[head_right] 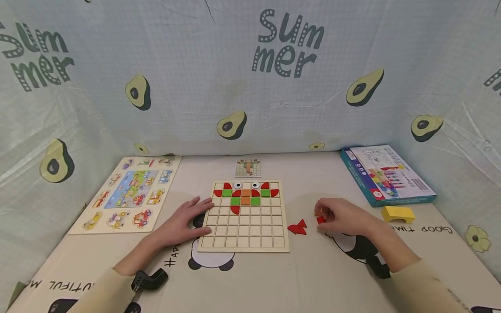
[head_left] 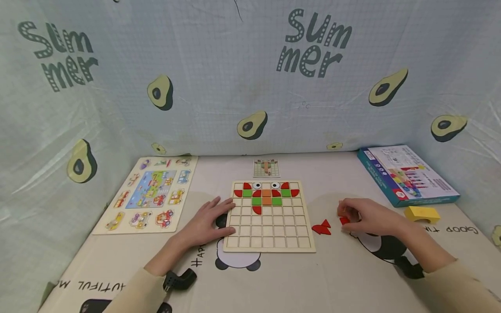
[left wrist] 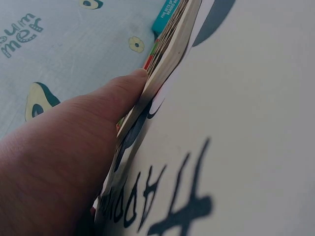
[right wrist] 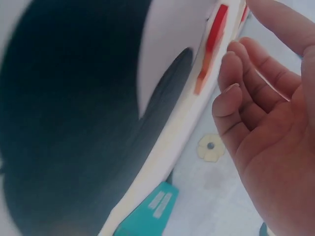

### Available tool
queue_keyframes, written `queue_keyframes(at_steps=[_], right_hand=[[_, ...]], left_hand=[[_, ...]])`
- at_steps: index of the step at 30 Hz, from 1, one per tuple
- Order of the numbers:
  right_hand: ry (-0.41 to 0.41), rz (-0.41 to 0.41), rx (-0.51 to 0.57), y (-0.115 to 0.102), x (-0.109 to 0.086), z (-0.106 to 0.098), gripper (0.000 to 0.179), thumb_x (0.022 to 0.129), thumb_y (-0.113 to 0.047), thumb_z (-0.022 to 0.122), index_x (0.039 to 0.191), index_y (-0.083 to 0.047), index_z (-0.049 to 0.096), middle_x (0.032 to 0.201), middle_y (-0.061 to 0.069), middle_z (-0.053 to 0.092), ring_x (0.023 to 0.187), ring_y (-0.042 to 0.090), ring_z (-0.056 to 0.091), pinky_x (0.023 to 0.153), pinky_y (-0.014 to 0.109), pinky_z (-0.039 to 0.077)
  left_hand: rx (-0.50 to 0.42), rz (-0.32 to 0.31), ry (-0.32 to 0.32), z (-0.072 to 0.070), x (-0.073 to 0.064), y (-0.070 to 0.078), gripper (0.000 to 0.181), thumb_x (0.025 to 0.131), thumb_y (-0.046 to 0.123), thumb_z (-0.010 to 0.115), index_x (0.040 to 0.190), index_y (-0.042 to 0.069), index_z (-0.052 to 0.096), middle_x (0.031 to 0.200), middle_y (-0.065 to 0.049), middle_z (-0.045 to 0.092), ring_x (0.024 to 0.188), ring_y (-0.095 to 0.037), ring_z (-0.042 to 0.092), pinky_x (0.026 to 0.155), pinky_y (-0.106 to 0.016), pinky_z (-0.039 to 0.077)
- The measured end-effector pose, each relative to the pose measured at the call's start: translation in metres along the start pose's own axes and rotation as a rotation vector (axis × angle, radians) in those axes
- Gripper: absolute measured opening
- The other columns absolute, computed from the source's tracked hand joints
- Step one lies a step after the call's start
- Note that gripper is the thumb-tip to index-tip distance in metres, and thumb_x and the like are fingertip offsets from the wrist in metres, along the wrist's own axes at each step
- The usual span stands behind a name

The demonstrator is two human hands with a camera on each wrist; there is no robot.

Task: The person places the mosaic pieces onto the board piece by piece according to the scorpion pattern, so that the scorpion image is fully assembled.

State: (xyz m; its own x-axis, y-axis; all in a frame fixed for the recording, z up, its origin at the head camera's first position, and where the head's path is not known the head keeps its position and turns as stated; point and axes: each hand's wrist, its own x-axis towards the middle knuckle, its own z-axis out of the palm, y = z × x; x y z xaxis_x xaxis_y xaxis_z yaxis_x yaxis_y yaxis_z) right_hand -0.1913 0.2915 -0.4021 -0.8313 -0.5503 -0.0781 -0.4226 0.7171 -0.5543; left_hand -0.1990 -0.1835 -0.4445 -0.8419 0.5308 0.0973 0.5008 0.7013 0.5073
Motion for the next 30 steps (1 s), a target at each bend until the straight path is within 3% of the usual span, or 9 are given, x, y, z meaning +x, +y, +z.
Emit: queue_keyframes(at_steps=[10,30], right_hand=[[-0.028,0.072,-0.005,0.0078,-0.0075,0.0011,0.032,0.089,-0.027,0.08,0.112,-0.013,0.062,0.082,-0.006,0.054,0.075,0.012,0.053,0.064,0.023,0.05],[-0.042,0.02,-0.034,0.0054,-0.0051,0.004,0.023,0.091,-0.023,0.077,0.109,-0.014,0.066,0.084,-0.008,0.053,0.078,0.011,0.051,0.063,0.022,0.049]], left_hand=[[-0.002,0.005,0.002,-0.0009,0.0005,-0.0007,0.072,0.09,0.045,0.072,0.15,0.012,0.05,0.16,-0.007,0.038,0.151,-0.039,0.018,0.119,-0.059,0.013],[-0.004,0.009,0.003,-0.0001,0.0002,-0.0008,0.072,0.091,0.046,0.072,0.15,0.012,0.05,0.159,-0.007,0.039,0.15,-0.039,0.018,0.119,-0.059,0.014]])
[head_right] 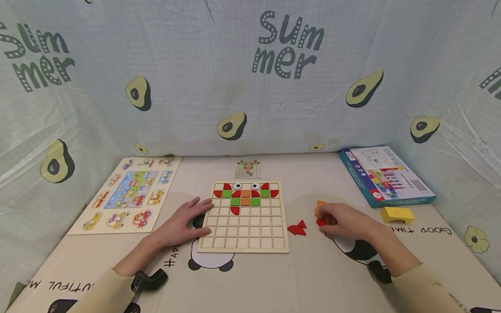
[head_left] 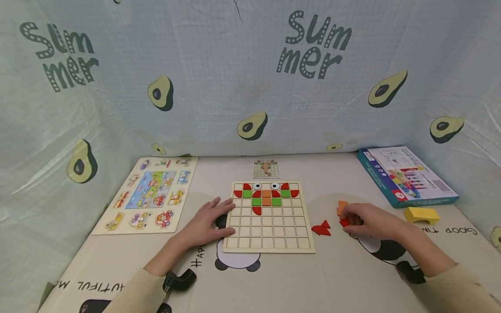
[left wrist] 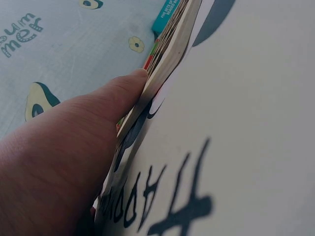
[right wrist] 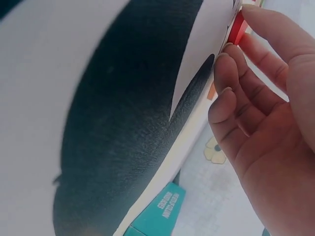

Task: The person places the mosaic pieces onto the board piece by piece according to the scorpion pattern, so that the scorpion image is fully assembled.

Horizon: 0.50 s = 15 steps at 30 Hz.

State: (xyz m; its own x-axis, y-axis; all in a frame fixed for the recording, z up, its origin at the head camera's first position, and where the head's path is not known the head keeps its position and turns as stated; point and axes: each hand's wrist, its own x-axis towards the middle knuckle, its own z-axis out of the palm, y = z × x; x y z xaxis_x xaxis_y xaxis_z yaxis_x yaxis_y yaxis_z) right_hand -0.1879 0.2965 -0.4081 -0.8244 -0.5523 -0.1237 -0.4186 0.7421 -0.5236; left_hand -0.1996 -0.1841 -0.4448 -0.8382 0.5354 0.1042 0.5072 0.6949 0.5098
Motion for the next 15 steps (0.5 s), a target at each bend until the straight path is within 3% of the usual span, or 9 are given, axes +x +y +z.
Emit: queue_keyframes(at_steps=[11,15], right_hand=[[0.039,-0.036,-0.025,-0.0012,0.0006,0.0001,0.024,0.091,-0.02,0.077,0.111,-0.014,0.066,0.09,-0.011,0.057,0.083,0.01,0.054,0.07,0.021,0.053],[0.033,-0.031,-0.028,-0.0035,0.0012,0.0003,0.027,0.09,-0.025,0.079,0.11,-0.014,0.065,0.09,-0.011,0.056,0.083,0.01,0.054,0.069,0.022,0.052]], left_hand=[[-0.001,-0.015,-0.003,-0.0005,-0.0003,0.0017,0.073,0.09,0.047,0.072,0.15,0.012,0.05,0.159,-0.007,0.039,0.151,-0.039,0.018,0.119,-0.059,0.014],[-0.006,-0.017,-0.008,-0.0007,-0.0001,0.0021,0.073,0.09,0.046,0.072,0.151,0.012,0.05,0.16,-0.006,0.038,0.151,-0.038,0.017,0.119,-0.058,0.013]])
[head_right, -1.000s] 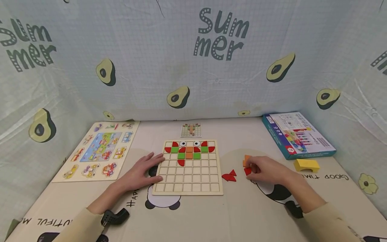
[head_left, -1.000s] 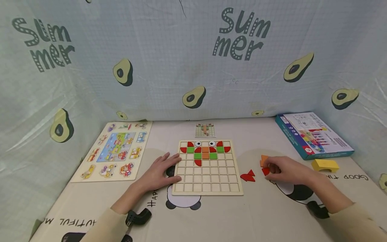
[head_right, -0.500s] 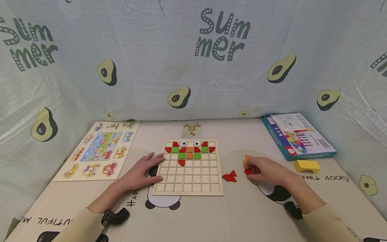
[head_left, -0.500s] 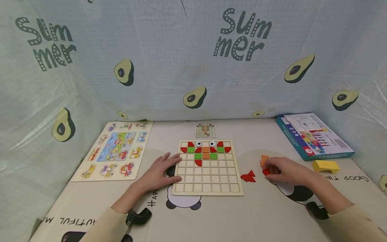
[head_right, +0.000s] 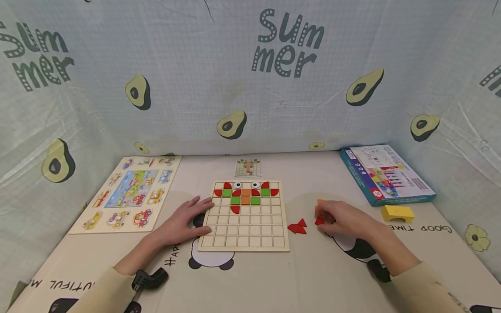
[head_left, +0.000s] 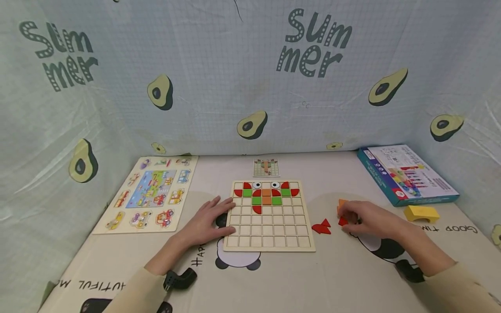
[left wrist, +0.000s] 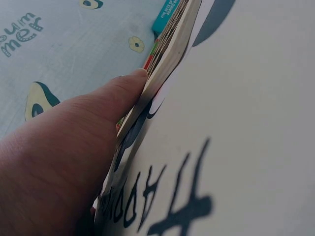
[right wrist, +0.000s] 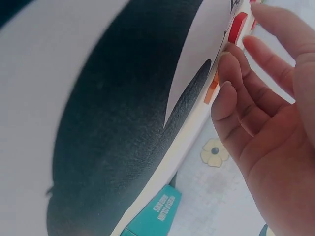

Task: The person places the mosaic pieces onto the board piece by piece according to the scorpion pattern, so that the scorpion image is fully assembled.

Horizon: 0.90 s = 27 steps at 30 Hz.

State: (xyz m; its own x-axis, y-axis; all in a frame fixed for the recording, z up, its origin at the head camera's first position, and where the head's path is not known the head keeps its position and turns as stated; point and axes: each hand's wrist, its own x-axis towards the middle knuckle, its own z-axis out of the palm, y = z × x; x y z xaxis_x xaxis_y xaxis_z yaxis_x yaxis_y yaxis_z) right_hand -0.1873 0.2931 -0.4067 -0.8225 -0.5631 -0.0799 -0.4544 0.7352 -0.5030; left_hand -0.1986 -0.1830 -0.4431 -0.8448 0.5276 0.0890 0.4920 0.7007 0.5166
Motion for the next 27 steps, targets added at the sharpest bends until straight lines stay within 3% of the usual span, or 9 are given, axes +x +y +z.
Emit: queue_keyframes(at_steps=[5,16,27], right_hand=[[-0.029,0.009,-0.003,-0.0008,-0.0007,0.0001,0.032,0.088,-0.032,0.08,0.112,-0.015,0.067,0.094,-0.011,0.057,0.085,0.011,0.053,0.071,0.023,0.052],[-0.056,0.039,0.054,0.001,0.0021,-0.0026,0.037,0.09,-0.025,0.079,0.12,-0.007,0.066,0.09,-0.008,0.056,0.085,0.013,0.054,0.071,0.022,0.053],[-0.042,0.025,0.066,0.0024,0.0015,-0.0009,0.028,0.09,-0.02,0.078,0.113,-0.009,0.066,0.089,-0.008,0.056,0.084,0.013,0.054,0.07,0.022,0.053]], left_hand=[[0.0,0.008,0.0,-0.0003,0.0002,-0.0007,0.073,0.09,0.046,0.072,0.151,0.011,0.05,0.159,-0.007,0.038,0.151,-0.039,0.017,0.119,-0.058,0.013],[-0.003,0.013,0.005,0.0006,0.0,-0.0013,0.073,0.09,0.046,0.072,0.15,0.012,0.05,0.159,-0.007,0.039,0.151,-0.039,0.017,0.119,-0.058,0.013],[0.005,0.014,0.006,0.0003,0.0002,-0.0015,0.073,0.09,0.047,0.072,0.15,0.012,0.05,0.159,-0.007,0.039,0.151,-0.039,0.018,0.119,-0.058,0.013]])
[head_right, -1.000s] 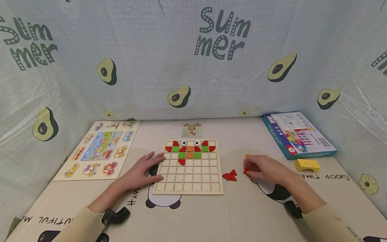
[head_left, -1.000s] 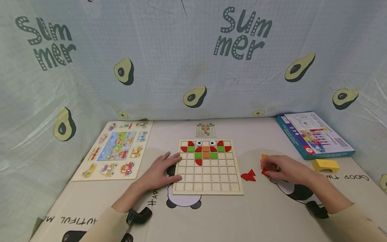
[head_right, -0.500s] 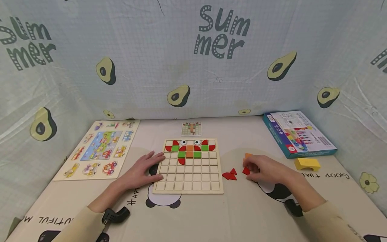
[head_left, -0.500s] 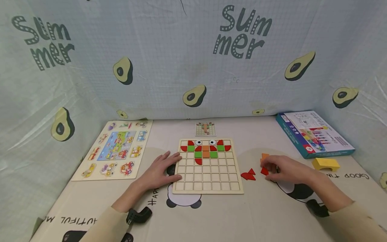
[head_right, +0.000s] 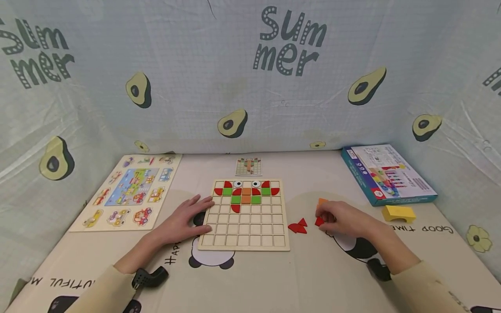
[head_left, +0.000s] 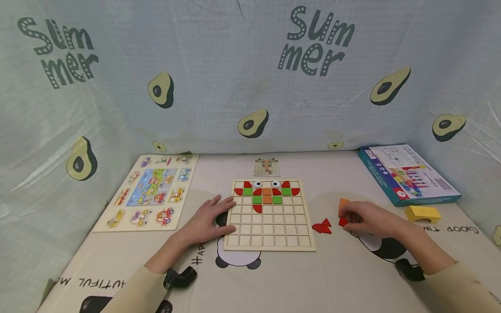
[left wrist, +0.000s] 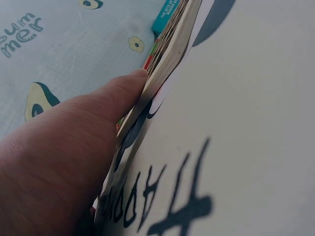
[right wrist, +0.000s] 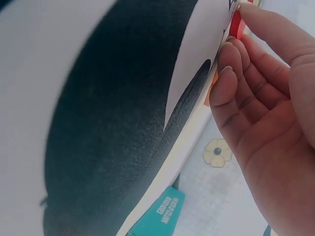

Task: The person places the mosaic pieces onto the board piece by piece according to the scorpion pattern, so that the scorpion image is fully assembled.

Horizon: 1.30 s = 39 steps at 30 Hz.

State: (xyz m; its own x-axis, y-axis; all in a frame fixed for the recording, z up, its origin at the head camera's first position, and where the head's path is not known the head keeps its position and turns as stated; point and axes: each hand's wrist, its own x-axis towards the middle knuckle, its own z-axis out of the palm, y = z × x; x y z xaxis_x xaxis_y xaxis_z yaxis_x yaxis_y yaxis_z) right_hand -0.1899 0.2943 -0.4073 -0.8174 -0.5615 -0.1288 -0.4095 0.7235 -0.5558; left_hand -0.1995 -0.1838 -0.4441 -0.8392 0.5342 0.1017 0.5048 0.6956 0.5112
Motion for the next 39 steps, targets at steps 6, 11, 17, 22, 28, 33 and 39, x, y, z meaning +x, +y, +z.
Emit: queue_keyframes(at_steps=[6,11,17,22,28,33,39], right_hand=[[0.022,-0.036,0.001,0.0,0.0,0.001,0.025,0.091,-0.018,0.077,0.111,-0.011,0.064,0.089,-0.008,0.056,0.083,0.013,0.054,0.069,0.022,0.053],[0.046,-0.067,-0.014,-0.007,0.005,0.0,0.025,0.091,-0.018,0.077,0.112,-0.013,0.064,0.093,-0.009,0.057,0.086,0.014,0.055,0.07,0.022,0.054],[0.057,-0.076,-0.028,-0.02,0.018,-0.001,0.027,0.091,-0.015,0.076,0.114,-0.01,0.064,0.092,-0.009,0.058,0.083,0.013,0.055,0.07,0.023,0.054],[0.063,-0.066,-0.02,-0.035,0.034,0.003,0.027,0.09,-0.013,0.075,0.113,-0.008,0.063,0.087,-0.007,0.058,0.079,0.014,0.055,0.068,0.023,0.053],[0.052,-0.047,0.009,-0.053,0.061,0.01,0.027,0.091,-0.015,0.075,0.113,-0.006,0.063,0.083,-0.005,0.058,0.077,0.014,0.055,0.066,0.025,0.053],[0.04,-0.063,-0.004,-0.062,0.081,0.018,0.024,0.093,-0.019,0.075,0.11,-0.008,0.064,0.08,-0.005,0.057,0.076,0.014,0.054,0.065,0.025,0.051],[0.033,-0.085,-0.036,-0.073,0.101,0.025,0.02,0.093,-0.019,0.076,0.107,-0.009,0.066,0.077,-0.006,0.057,0.073,0.012,0.054,0.065,0.026,0.05]], left_hand=[[0.005,0.005,0.0,0.0,0.0,0.001,0.072,0.091,0.047,0.071,0.15,0.011,0.05,0.159,-0.008,0.039,0.15,-0.041,0.018,0.119,-0.059,0.013],[-0.001,0.011,0.007,0.0,0.0,0.001,0.071,0.092,0.046,0.071,0.15,0.01,0.051,0.158,-0.009,0.04,0.15,-0.041,0.019,0.119,-0.06,0.013],[-0.006,0.006,0.004,0.0,-0.001,0.0,0.071,0.092,0.046,0.071,0.15,0.011,0.05,0.159,-0.009,0.04,0.15,-0.041,0.019,0.119,-0.059,0.013],[-0.003,0.01,0.006,0.0,0.0,0.001,0.071,0.092,0.046,0.071,0.15,0.01,0.051,0.158,-0.009,0.04,0.15,-0.041,0.019,0.119,-0.059,0.013],[0.003,0.004,0.001,0.0,0.0,0.001,0.071,0.092,0.046,0.071,0.15,0.01,0.05,0.158,-0.009,0.04,0.15,-0.041,0.019,0.119,-0.059,0.014],[0.002,0.002,-0.007,0.0,0.0,0.001,0.072,0.091,0.046,0.072,0.15,0.011,0.05,0.159,-0.007,0.039,0.15,-0.04,0.018,0.119,-0.058,0.013],[-0.005,0.008,0.003,-0.001,0.0,0.001,0.073,0.09,0.046,0.073,0.15,0.011,0.05,0.159,-0.008,0.039,0.15,-0.04,0.018,0.119,-0.058,0.014]])
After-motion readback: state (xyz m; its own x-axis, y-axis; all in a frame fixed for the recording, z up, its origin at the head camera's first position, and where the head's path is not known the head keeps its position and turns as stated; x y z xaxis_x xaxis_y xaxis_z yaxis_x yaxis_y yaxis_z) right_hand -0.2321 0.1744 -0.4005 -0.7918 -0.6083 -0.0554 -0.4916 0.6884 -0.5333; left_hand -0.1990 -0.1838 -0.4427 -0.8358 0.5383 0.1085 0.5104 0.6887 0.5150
